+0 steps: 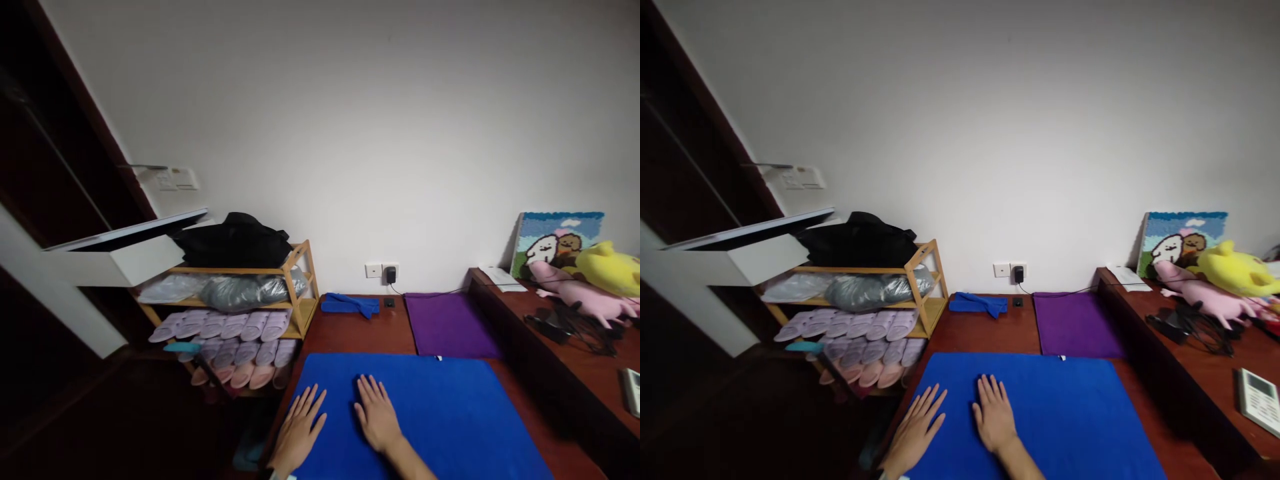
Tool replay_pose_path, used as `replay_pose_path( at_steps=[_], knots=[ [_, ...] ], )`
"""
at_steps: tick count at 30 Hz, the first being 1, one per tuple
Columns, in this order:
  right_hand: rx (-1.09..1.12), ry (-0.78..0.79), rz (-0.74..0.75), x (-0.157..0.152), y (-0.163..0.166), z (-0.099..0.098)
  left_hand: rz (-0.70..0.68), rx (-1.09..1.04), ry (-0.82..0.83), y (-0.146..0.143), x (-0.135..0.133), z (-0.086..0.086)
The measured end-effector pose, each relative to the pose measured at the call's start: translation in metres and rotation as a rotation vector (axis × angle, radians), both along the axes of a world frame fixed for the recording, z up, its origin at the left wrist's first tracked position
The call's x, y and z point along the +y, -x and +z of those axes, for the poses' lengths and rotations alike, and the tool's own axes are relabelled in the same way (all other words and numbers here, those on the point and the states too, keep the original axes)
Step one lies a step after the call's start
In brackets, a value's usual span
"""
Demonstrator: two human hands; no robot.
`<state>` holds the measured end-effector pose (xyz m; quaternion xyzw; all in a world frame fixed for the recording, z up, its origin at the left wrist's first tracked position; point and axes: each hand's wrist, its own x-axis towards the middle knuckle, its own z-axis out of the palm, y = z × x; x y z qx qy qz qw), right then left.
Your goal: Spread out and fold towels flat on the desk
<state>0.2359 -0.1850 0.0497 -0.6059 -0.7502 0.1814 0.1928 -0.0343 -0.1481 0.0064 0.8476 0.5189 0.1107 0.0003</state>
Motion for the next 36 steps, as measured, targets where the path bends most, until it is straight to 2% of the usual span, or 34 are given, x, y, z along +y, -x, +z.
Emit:
replay_pose_path(
  at_steps=[2, 5, 7, 9, 12, 16, 20, 23, 25, 27, 29, 32, 36],
  knots=[
    [0.003, 0.023, 0.019, 0.006, 0.026, -0.004, 0.02, 0.008, 0.025, 0.008, -0.002, -0.003],
    [0.004, 0.003, 0.079, 0.013, 0.04, -0.015, 0.016, 0.0, 0.017, 0.011, 0.001, -0.004],
    [-0.003, 0.005, 0.089, 0.013, 0.035, -0.022, 0.008, -0.009, 0.01, 0.009, 0.003, -0.003],
    [-0.017, 0.014, 0.038, 0.006, 0.015, -0.028, 0.016, -0.013, 0.017, 0.008, 0.003, -0.001],
    [-0.064, 0.03, -0.121, -0.013, -0.047, -0.038, 0.033, -0.009, 0.041, 0.007, 0.002, 0.001],
    [-0.145, 0.019, -0.413, -0.054, -0.17, -0.061, 0.032, -0.007, 0.036, 0.007, 0.003, 0.002],
    [-0.187, -0.035, -0.589, -0.096, -0.289, -0.087, 0.025, -0.019, 0.042, 0.007, 0.005, 0.002],
    [-0.159, -0.039, -0.634, -0.116, -0.343, -0.098, 0.028, -0.024, 0.048, 0.008, 0.006, 0.001],
    [-0.133, -0.034, -0.645, -0.119, -0.356, -0.099, 0.029, -0.027, 0.044, 0.009, 0.007, -0.001],
    [-0.13, -0.06, -0.66, -0.114, -0.35, -0.095, 0.042, -0.033, 0.032, 0.01, 0.009, -0.003],
    [-0.137, -0.106, -0.645, -0.103, -0.325, -0.086, 0.075, -0.044, 0.006, 0.01, 0.009, -0.006],
    [-0.109, -0.145, -0.527, -0.078, -0.257, -0.063, 0.13, -0.061, -0.042, 0.01, 0.008, -0.01],
    [-0.025, -0.092, -0.27, -0.051, -0.15, -0.035, 0.168, -0.034, -0.047, 0.019, -0.005, -0.017]
  ],
)
